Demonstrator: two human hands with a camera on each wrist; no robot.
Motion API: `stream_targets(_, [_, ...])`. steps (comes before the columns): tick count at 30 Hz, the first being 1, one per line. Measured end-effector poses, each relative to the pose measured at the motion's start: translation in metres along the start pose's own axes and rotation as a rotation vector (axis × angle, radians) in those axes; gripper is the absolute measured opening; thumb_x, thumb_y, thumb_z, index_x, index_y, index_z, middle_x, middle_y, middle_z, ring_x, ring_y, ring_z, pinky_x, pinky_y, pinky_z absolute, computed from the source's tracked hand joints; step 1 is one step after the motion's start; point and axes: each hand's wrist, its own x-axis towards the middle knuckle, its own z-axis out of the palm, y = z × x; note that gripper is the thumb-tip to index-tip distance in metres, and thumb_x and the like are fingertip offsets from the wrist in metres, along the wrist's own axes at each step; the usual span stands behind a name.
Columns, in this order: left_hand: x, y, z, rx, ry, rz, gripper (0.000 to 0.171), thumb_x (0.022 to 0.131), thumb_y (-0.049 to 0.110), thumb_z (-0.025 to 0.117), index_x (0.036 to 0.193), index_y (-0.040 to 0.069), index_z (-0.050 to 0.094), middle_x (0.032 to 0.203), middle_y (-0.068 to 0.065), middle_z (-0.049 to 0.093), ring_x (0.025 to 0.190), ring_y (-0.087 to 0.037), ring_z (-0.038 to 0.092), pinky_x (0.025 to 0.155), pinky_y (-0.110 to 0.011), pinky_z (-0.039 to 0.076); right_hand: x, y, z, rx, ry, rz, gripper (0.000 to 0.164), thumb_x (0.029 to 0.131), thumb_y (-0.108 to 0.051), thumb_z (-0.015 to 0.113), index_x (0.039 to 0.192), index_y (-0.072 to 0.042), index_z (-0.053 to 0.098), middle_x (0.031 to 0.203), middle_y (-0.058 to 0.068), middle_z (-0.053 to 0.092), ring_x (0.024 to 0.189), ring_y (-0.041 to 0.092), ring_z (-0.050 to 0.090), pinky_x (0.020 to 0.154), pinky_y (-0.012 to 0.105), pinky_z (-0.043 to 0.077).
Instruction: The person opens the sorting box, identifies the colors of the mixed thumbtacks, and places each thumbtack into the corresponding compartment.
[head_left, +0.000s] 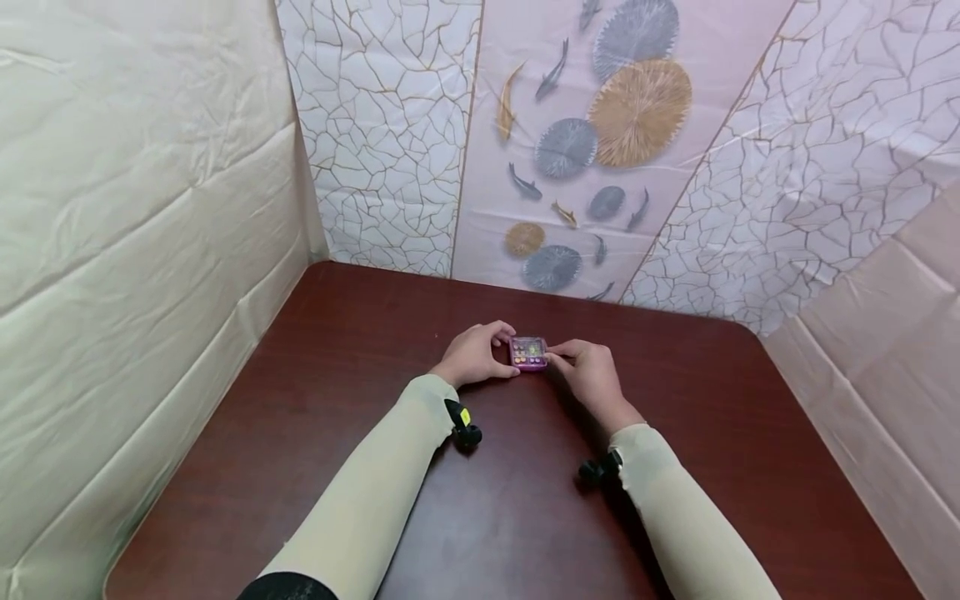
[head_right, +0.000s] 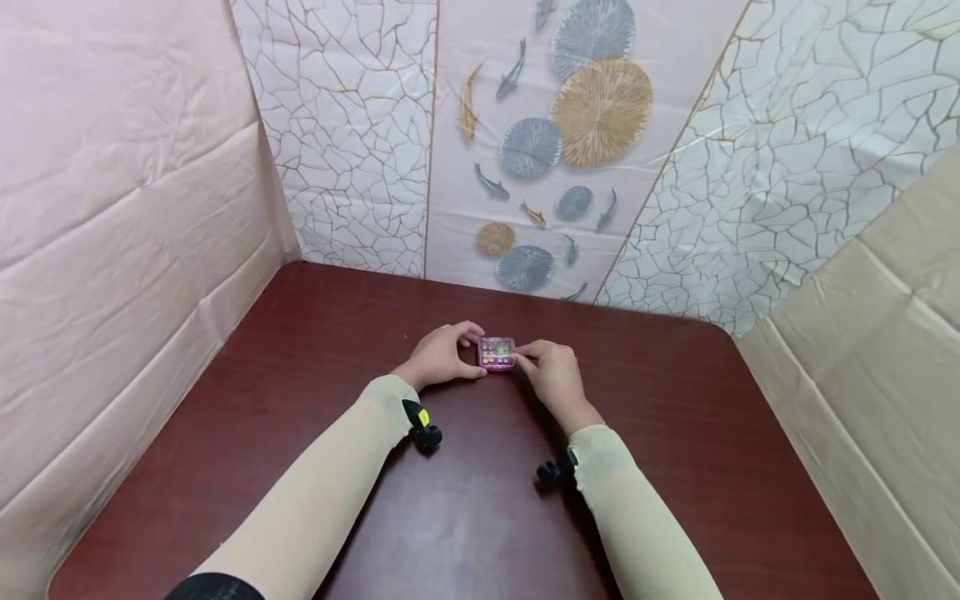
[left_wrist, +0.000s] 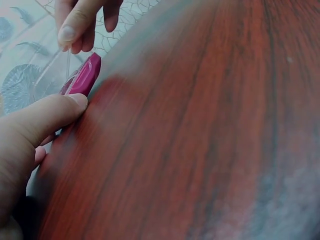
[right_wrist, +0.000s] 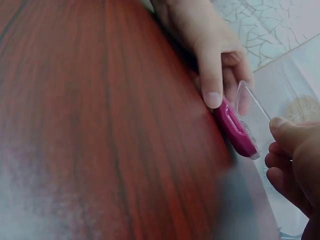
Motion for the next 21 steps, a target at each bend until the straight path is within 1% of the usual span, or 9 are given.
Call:
stream_targets(3, [0.000,-0.002,0.002,0.004,-0.016,-0.007,0.071,0.081,0.051,0.096,0.141,0.029,0.065,0.126,0.010,0.068,0.117,-0.010,0.062,0.100,-0.035,0.052,-0.003,-0.002,0.002,-0.035,-0.014,-0.028,0.013,0.096,-0.017,0.088,0.105,-0.007,0.089,0.097,0.008,0.083,0.090,0.027,0.080,0.083,0.051,0.064])
stream_targets(9, [0.002,-0.002,0.000,-0.006,0.007,0.000,0.071,0.082,0.045,0.096,0.142,0.026,0.064,0.127,0.010,0.069,0.116,-0.010,0.063,0.100,-0.034,0.052,0.000,-0.009,0.003,-0.094,-0.010,-0.102,0.012,0.096,-0.017,0.088,0.102,-0.006,0.088,0.095,0.009,0.082,0.087,0.028,0.079,0.081,0.049,0.064])
stream_targets(15, [0.001,-0.003,-0.002,-0.023,0.002,-0.016,0.069,0.082,0.042,0.096,0.141,0.025,0.065,0.128,0.010,0.069,0.116,-0.009,0.064,0.100,-0.033,0.053,-0.001,-0.007,0.009,-0.102,-0.022,-0.123,0.010,0.096,-0.014,0.088,0.102,-0.006,0.088,0.095,0.010,0.082,0.088,0.028,0.079,0.080,0.049,0.064])
stream_targets(21, [0.002,-0.003,-0.001,-0.039,0.016,-0.018,0.066,0.082,0.038,0.095,0.139,0.025,0.065,0.125,0.009,0.068,0.114,-0.009,0.064,0.098,-0.033,0.053,-0.003,-0.004,0.013,-0.088,-0.029,-0.141,0.010,0.095,-0.012,0.088,0.103,-0.007,0.088,0.095,0.009,0.082,0.088,0.027,0.080,0.080,0.048,0.064])
